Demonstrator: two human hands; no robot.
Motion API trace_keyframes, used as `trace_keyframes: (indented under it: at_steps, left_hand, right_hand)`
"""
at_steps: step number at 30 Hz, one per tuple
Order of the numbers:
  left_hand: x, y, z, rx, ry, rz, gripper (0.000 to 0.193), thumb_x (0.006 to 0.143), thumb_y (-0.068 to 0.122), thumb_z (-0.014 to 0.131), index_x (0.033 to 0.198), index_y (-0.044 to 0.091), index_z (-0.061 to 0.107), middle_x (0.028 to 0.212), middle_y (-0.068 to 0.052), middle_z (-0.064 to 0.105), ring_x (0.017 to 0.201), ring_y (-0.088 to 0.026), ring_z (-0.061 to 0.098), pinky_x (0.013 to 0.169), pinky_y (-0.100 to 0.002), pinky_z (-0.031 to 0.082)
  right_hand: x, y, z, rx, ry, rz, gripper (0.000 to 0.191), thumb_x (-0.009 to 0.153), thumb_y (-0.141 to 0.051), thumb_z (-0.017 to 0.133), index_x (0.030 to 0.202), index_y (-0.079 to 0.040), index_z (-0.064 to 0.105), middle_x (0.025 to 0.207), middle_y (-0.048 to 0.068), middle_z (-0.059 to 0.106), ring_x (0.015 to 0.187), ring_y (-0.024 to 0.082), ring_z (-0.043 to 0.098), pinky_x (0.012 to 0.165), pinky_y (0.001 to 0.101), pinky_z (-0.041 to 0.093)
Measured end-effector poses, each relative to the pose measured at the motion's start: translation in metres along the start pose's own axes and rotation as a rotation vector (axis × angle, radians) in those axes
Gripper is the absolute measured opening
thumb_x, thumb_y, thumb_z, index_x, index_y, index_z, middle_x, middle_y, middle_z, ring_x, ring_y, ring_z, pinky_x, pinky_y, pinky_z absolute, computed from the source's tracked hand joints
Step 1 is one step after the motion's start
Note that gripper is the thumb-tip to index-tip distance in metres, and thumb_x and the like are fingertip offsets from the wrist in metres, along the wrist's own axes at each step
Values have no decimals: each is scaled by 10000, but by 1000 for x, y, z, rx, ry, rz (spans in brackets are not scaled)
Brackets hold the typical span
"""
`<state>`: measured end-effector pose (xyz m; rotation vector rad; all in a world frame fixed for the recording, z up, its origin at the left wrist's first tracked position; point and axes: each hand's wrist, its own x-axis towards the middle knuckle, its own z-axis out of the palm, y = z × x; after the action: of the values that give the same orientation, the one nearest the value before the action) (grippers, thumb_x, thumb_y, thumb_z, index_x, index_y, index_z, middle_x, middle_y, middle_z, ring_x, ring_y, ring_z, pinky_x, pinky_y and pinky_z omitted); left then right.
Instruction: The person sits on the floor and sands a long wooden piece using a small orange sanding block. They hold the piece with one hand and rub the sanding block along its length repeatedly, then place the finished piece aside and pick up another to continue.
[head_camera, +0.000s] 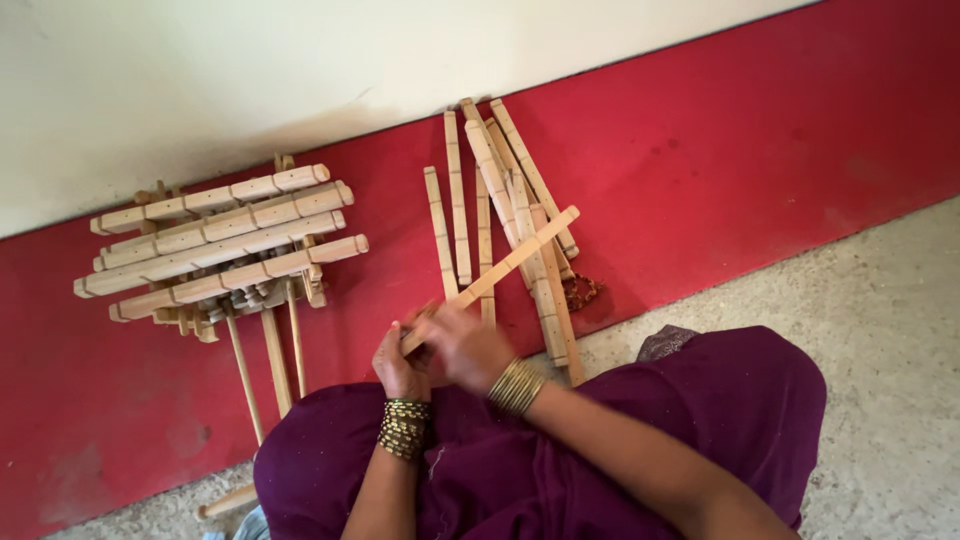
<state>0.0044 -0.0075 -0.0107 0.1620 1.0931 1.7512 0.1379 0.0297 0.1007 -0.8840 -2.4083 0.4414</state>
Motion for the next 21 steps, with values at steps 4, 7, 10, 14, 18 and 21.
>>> trace_keyframes:
  at_steps: [4,7,10,14,18,21]
  left_hand:
    - [-11,16,16,-18,-25,-10,347,965,222,469,910,-69,650,948,-240,707,839,-314,719,739,-416,639]
    - [-19,25,25,-11,-40,14,322,966,201,492,900,-75,645,946,-257,701,850,-329,717,743,-429,637]
    - [-21,28,28,25,-77,65,288,964,177,514,900,-75,637,947,-262,699,861,-336,717,744,-437,641]
    - [-16,32,22,-58,-187,129,193,953,151,558,1002,-30,599,1057,-266,680,968,-327,698,808,-418,627]
    - [-8,44,15,-106,-238,-83,318,934,235,589,1136,-10,603,1196,-239,644,1040,-308,665,828,-367,593]
    - [-9,48,16,-199,-136,-302,458,947,383,560,1082,-52,601,1144,-261,607,1035,-345,669,848,-407,626]
  right_hand:
    - [12,89,-32,-217,267,130,234,889,-15,480,916,-121,686,1023,29,705,922,150,671,755,313,586]
    - [5,162,-70,-314,109,782,138,951,-133,618,1070,-149,688,964,81,695,712,181,651,552,298,533]
    - [-9,206,-93,-204,324,648,122,872,-86,689,994,-83,701,976,126,656,796,204,648,660,323,548]
    - [-11,224,-100,1039,281,990,167,905,-17,518,1034,-103,583,1006,40,617,912,191,673,692,343,659]
    - [-8,212,-100,923,393,674,155,975,3,506,1117,-21,565,1033,81,642,961,180,674,797,332,645]
    - [-11,198,-105,863,442,558,133,985,-11,528,1109,-18,577,1039,90,660,926,161,684,784,304,630]
